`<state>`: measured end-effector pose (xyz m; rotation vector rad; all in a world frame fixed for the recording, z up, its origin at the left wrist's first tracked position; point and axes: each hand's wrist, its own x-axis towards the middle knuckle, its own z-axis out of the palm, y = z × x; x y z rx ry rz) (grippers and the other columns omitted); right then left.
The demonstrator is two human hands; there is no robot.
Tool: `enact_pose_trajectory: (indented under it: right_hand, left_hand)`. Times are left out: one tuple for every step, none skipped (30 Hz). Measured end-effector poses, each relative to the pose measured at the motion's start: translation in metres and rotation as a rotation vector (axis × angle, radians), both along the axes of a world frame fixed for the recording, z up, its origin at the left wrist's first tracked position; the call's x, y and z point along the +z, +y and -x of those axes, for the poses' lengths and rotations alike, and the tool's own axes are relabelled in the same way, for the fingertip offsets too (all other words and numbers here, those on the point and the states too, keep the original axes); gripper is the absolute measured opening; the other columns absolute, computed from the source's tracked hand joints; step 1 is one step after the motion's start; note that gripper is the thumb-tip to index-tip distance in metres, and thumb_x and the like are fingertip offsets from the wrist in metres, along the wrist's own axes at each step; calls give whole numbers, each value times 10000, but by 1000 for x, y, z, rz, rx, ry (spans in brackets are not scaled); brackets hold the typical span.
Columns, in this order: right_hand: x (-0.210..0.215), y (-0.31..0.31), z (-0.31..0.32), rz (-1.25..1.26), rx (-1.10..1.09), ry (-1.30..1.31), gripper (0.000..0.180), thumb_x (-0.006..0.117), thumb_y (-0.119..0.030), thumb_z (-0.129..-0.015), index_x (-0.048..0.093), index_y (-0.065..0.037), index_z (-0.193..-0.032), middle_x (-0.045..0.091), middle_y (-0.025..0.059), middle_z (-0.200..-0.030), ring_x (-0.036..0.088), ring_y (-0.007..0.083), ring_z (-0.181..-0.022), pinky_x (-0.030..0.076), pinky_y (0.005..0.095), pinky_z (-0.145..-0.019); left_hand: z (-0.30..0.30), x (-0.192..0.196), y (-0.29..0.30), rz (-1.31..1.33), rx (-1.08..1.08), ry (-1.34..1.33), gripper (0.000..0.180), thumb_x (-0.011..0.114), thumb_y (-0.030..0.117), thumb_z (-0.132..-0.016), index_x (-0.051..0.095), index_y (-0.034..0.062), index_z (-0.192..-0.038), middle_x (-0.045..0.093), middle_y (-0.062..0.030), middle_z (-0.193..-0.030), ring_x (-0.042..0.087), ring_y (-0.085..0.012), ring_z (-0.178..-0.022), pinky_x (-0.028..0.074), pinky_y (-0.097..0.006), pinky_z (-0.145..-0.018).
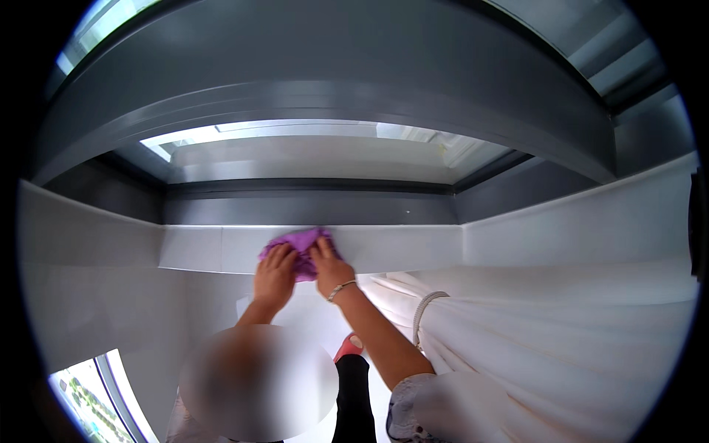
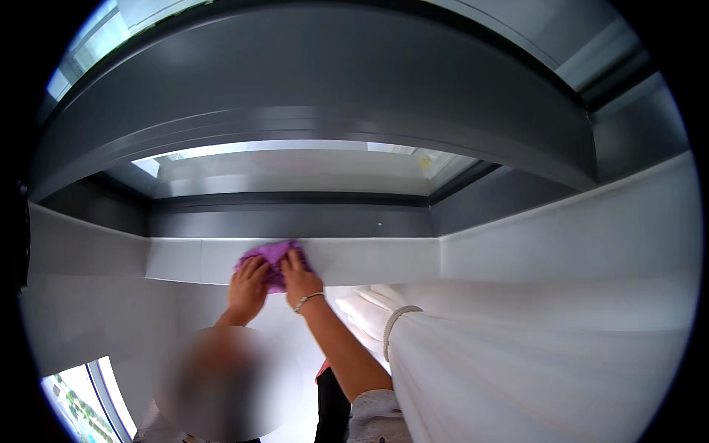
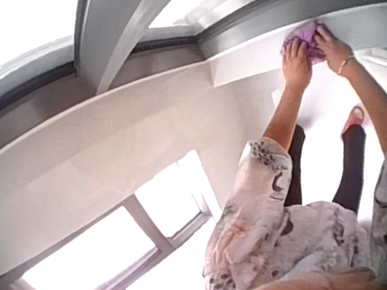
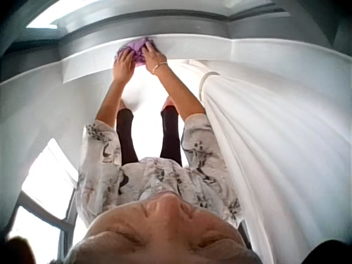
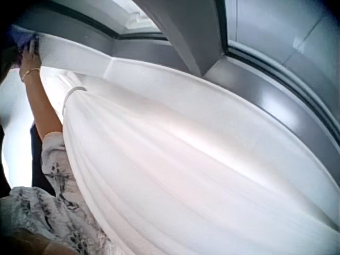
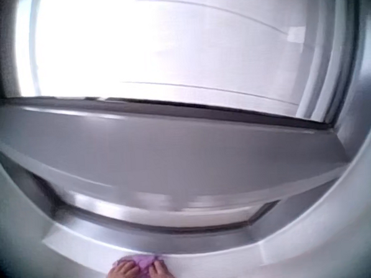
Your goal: The person wipes the interior glass pane and the window frame of a large window using a purple cloth. They clean the glass surface, the bottom track, and the upper frame while standing in a high-rise apartment.
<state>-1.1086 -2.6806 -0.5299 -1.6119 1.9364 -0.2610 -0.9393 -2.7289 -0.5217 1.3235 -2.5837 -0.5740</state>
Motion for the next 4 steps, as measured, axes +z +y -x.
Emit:
enact_pose_trajectory:
  right_hand:
    - [5, -9, -17, -29, 56, -30, 621, 559, -70, -816, 419, -129, -1418, 244, 112, -1591, 662, 365, -1021, 549, 486, -843]
    - [11, -14, -26, -84, 67, -1, 648, 556, -85, -829, 395, -149, -1452, 212, 77, -1612, 684, 337, -981, 554, 479, -837]
    - [12, -17, -27, -85, 78, 5, 638, 565, -101, -835, 400, -153, -1449, 195, 79, -1618, 685, 332, -989, 556, 469, -835]
    - [9, -20, -25, -76, 100, 6, 628, 573, -118, -842, 405, -157, -1446, 179, 81, -1624, 685, 327, -997, 559, 459, -833]
  left_hand:
    - [-21, 1, -1, 17, 53, -22, 484, 627, 108, -823, 585, 109, -1305, 518, -79, -1415, 444, -283, -1342, 367, -453, -1072]
    - [-35, 1, -1, -23, 71, -30, 517, 642, 123, -819, 571, 124, -1331, 500, -83, -1437, 424, -287, -1361, 338, -478, -1095]
    - [-37, -2, 1, -7, 80, -24, 538, 657, 147, -819, 559, 128, -1348, 480, -90, -1456, 397, -287, -1382, 321, -467, -1116]
    - [-39, -8, 5, 20, 100, -23, 560, 673, 170, -820, 548, 132, -1364, 459, -98, -1475, 370, -288, -1404, 304, -456, -1136]
